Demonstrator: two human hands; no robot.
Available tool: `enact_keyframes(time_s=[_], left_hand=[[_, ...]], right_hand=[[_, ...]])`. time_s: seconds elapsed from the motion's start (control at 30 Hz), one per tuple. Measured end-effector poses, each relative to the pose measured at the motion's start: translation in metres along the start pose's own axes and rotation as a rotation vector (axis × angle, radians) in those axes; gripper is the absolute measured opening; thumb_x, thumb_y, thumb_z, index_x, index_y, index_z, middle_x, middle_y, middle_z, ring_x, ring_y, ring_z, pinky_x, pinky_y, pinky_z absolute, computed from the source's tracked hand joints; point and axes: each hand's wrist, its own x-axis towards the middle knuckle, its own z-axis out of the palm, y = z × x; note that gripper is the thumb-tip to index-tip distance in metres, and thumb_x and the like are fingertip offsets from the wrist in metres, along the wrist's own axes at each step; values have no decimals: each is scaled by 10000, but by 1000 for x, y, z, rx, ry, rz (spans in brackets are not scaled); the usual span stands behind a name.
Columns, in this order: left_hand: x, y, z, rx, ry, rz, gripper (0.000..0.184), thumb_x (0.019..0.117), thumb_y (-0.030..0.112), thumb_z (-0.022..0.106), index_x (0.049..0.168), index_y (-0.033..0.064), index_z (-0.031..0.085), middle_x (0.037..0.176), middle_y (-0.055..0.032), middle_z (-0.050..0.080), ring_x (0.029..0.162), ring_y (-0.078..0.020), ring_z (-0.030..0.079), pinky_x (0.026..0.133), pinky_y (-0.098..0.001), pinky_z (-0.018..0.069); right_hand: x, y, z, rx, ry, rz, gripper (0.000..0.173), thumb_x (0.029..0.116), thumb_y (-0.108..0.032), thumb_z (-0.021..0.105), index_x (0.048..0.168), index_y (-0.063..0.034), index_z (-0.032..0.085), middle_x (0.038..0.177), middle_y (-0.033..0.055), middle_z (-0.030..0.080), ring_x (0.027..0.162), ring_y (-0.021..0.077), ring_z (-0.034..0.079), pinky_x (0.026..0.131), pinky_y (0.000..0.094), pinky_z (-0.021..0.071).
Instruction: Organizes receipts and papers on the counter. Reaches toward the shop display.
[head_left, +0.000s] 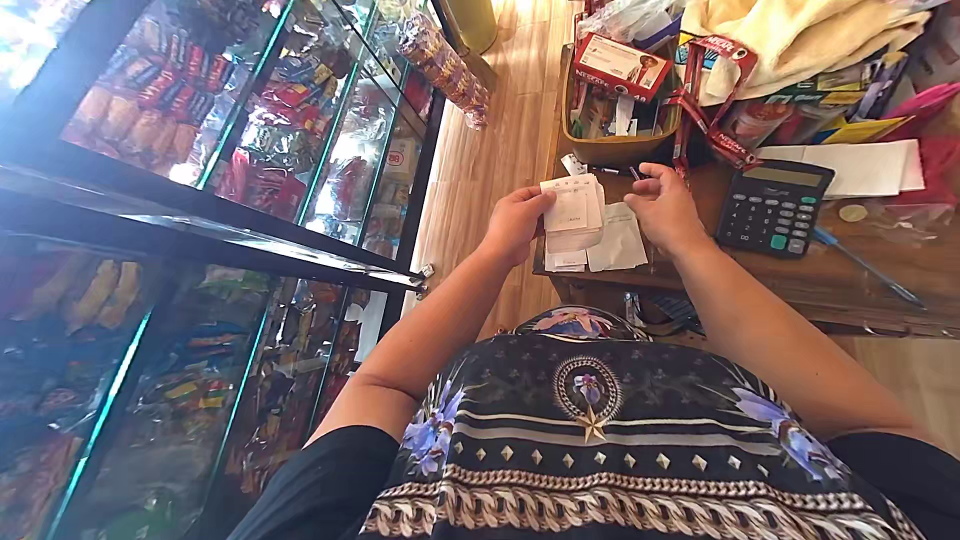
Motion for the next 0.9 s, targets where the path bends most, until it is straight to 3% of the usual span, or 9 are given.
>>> enact_keyframes(time_s=[0.07, 0.13, 0.17, 0.23, 0.37, 0.5, 0.6, 0.7, 0.9], left_hand=[[-2, -3, 2, -12, -10, 4, 183, 1052, 121, 562, 1176, -8, 602, 948, -110, 701, 794, -169, 700, 752, -338, 604], [-3, -6, 3, -12, -20, 5, 181, 1060, 125, 549, 1179, -2, 598, 949, -105, 703, 795, -164, 702, 754, -334, 605], [-3, -8, 4, -17, -25, 1, 184, 1069, 130, 532, 1185, 2, 593, 958, -106, 702, 803, -166, 702, 759, -339, 604], [-5, -11, 6, -64, -35, -42, 203, 1090, 126, 467, 1234, 18, 561, 1009, -111, 682, 856, -181, 692, 789, -361, 593], [-4, -17, 10, -375, -72, -255, 275, 1081, 120, 322, 1261, 71, 524, 1058, -123, 663, 930, -233, 687, 831, -433, 576], [-6, -19, 12, -502, -187, -393, 354, 1061, 240, 260, 1111, 99, 581, 982, -102, 685, 891, -219, 696, 787, -417, 579], [-8, -19, 11, -550, -241, -405, 444, 1066, 339, 210, 1035, 111, 589, 924, -96, 687, 863, -214, 696, 746, -412, 581], [-9, -18, 8, -573, -279, -375, 499, 1077, 381, 175, 1028, 118, 596, 916, -94, 686, 866, -218, 692, 750, -417, 578], [-7, -20, 6, -575, -248, -381, 455, 1065, 337, 197, 1049, 106, 588, 957, -103, 684, 896, -220, 691, 780, -416, 576]], right_hand=[[-15, -6, 5, 222, -118, 60, 400, 1084, -244, 511, 1429, -43, 511, 1270, 145, 640, 1065, 236, 669, 902, 422, 558], [-33, -8, 9, 391, -286, 161, 536, 1108, -492, 333, 1376, -88, 563, 1160, 55, 689, 972, 138, 683, 863, 341, 561], [-38, -5, 11, 448, -348, 191, 577, 1092, -554, 323, 1350, -100, 568, 1102, 41, 693, 923, 123, 689, 845, 326, 572], [-46, -8, 16, 509, -354, 208, 422, 1093, -442, 439, 1244, -88, 612, 975, 36, 698, 812, 119, 694, 787, 319, 596], [-51, -18, 17, 514, -341, 180, 183, 1059, -199, 552, 1120, -62, 657, 926, 41, 713, 757, 110, 695, 756, 301, 606], [-54, -26, 18, 543, -360, 237, 148, 1056, -168, 567, 1077, -56, 662, 892, 30, 713, 746, 111, 698, 753, 297, 611], [-54, -27, 19, 557, -367, 261, 151, 1063, -149, 550, 1068, -50, 663, 899, 43, 719, 764, 127, 706, 763, 304, 611], [-54, -27, 19, 520, -338, 258, 134, 1058, -112, 551, 1055, -36, 661, 891, 50, 719, 760, 129, 708, 760, 301, 612], [-53, -27, 19, 489, -317, 271, 103, 1040, -83, 576, 1051, -26, 660, 895, 55, 727, 764, 135, 716, 758, 298, 616]])
